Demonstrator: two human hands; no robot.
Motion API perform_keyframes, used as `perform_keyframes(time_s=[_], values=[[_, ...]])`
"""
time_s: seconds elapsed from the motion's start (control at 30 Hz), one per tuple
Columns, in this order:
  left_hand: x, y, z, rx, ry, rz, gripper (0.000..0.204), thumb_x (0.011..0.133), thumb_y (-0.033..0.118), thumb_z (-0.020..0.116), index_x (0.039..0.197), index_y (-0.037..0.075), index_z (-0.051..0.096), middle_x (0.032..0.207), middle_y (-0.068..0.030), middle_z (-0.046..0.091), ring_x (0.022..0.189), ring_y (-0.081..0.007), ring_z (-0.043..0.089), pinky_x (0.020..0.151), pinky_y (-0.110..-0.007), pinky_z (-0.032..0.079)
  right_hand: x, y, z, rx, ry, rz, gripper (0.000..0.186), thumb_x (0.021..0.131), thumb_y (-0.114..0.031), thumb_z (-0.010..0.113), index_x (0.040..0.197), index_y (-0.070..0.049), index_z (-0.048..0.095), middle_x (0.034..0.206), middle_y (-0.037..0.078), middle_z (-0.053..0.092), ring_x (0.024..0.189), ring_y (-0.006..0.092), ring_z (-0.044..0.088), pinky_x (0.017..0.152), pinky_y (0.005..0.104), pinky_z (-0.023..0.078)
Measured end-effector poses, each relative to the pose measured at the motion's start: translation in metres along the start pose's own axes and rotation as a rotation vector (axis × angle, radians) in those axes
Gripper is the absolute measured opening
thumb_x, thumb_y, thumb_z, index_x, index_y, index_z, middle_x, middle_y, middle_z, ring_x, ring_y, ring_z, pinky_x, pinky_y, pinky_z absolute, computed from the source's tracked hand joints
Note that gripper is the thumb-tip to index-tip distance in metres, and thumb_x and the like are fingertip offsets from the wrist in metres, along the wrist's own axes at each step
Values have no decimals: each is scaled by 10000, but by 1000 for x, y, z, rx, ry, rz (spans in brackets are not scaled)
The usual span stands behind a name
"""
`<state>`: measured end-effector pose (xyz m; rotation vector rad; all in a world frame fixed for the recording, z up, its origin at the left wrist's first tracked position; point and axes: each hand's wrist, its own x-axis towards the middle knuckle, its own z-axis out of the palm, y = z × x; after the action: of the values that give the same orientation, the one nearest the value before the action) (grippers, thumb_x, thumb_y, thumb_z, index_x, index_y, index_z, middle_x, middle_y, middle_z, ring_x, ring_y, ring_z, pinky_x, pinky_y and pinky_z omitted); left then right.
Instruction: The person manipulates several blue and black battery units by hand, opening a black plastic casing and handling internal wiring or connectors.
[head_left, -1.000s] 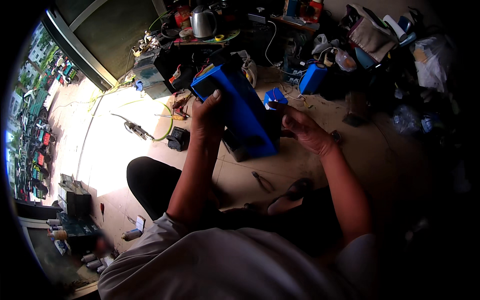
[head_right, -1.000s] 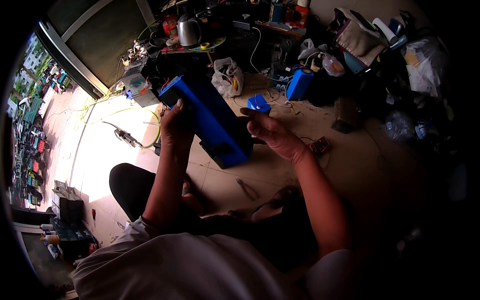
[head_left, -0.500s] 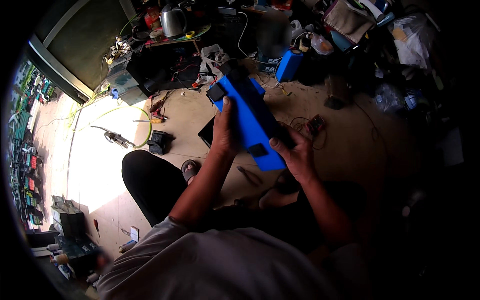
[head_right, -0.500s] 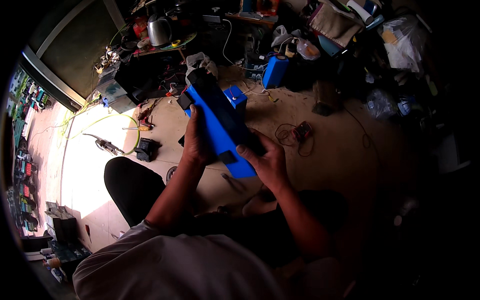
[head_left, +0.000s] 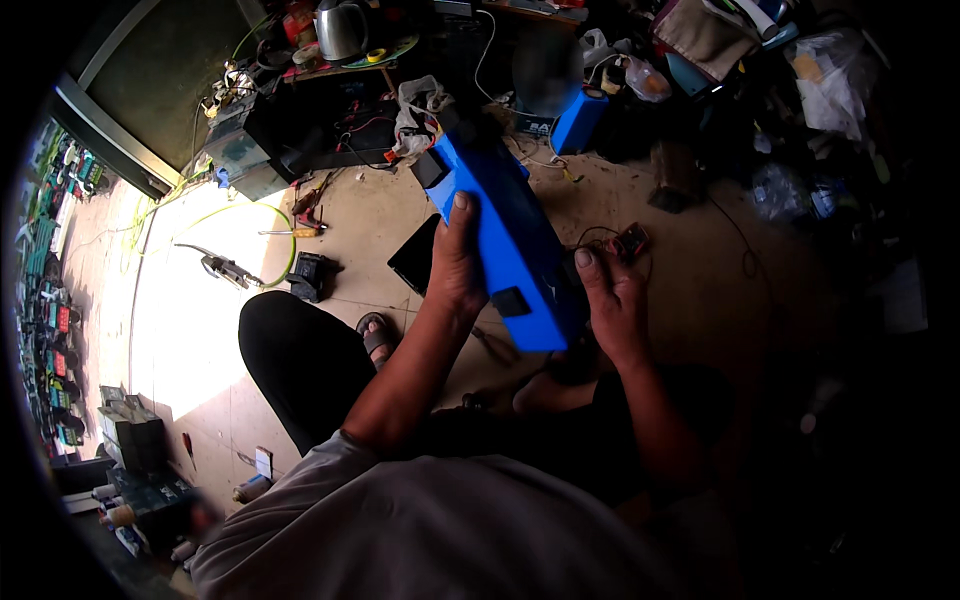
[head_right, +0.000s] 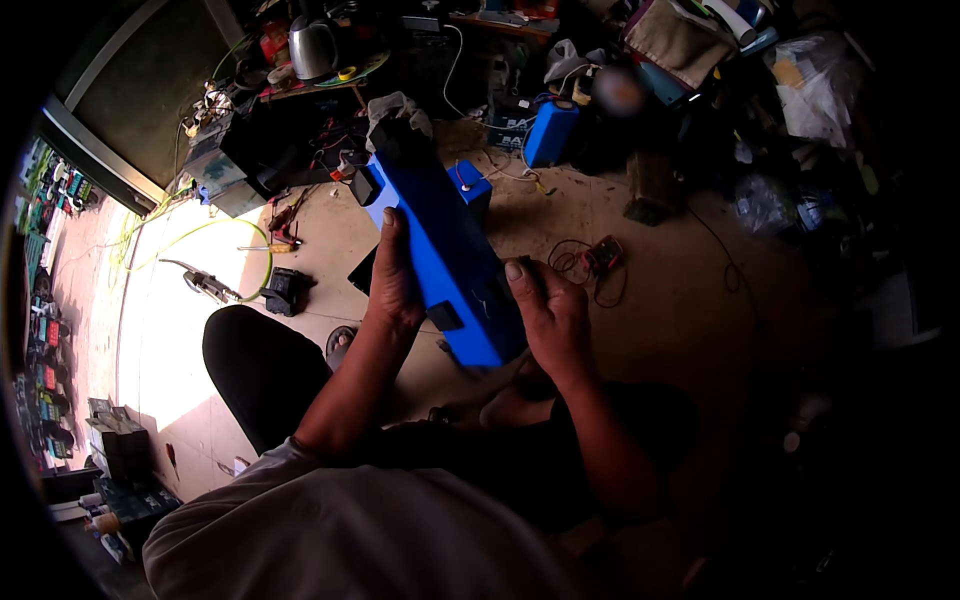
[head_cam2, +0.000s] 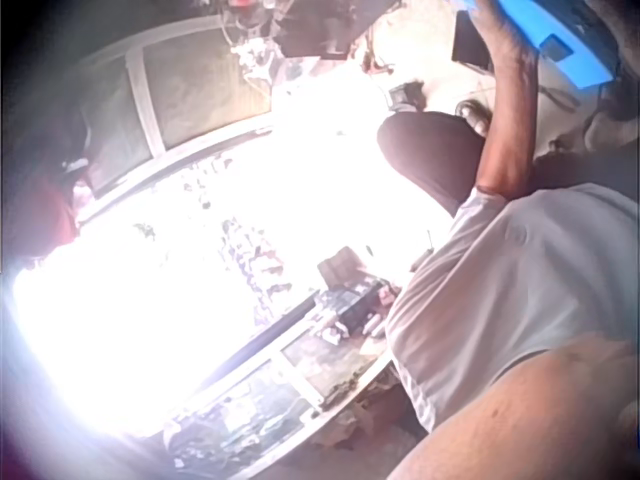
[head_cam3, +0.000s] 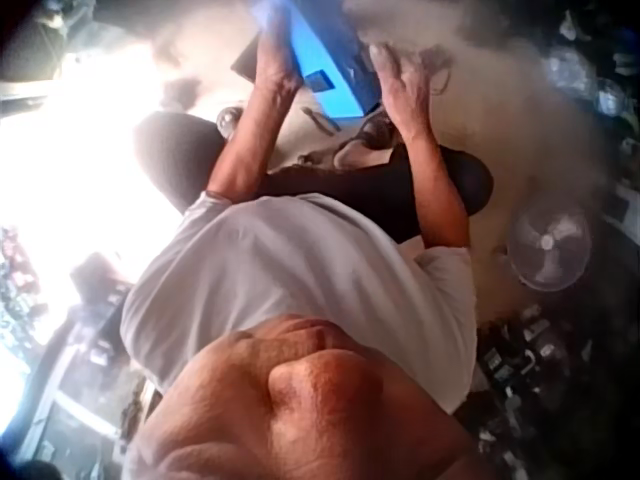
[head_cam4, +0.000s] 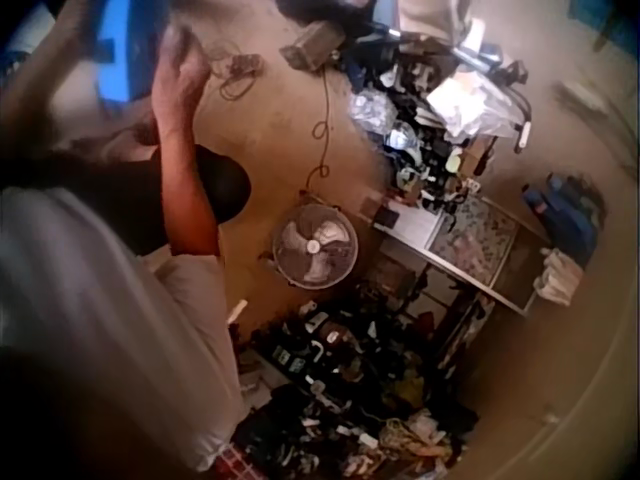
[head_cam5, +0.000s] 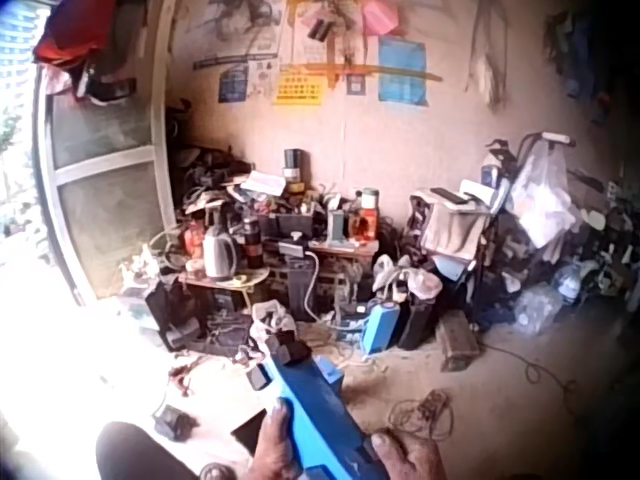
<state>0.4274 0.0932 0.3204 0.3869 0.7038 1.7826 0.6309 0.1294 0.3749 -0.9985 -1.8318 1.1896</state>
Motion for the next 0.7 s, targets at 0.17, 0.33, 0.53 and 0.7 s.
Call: perform_keyframes(time_s=[0.17, 0.33, 0.53, 0.7], values=[[5, 4, -5, -28, 30, 40, 949, 905, 686, 734, 1520, 19, 456, 1348, -188, 644, 1203, -334, 672, 1057, -509, 555, 8, -4, 1, 35, -102, 49, 441, 1073, -379, 663, 1277, 9, 715, 945, 50, 715, 886, 106, 636, 804, 270, 511], [5, 10, -7, 87, 58, 137, 885, 901, 626, 777, 1477, 28, 473, 1287, -166, 669, 1120, -318, 708, 988, -487, 599, 3, -7, 5, -72, -196, -36, 572, 1017, -321, 752, 1421, 62, 620, 1242, 174, 723, 1123, 203, 688, 1009, 329, 538], [10, 6, -16, 87, 74, 116, 886, 893, 637, 778, 1467, 29, 487, 1286, -168, 669, 1137, -316, 702, 999, -491, 595, 3, -5, 7, -144, -173, -38, 589, 962, -266, 818, 1404, 69, 617, 1243, 168, 730, 1136, 200, 689, 991, 319, 559], [8, 3, -17, -28, 12, 42, 912, 895, 657, 765, 1494, 30, 481, 1315, -168, 666, 1171, -311, 689, 1028, -482, 575, 9, -2, 0, 14, -188, 168, 316, 972, -245, 806, 1153, 10, 758, 958, 78, 775, 855, 110, 690, 783, 275, 558]])
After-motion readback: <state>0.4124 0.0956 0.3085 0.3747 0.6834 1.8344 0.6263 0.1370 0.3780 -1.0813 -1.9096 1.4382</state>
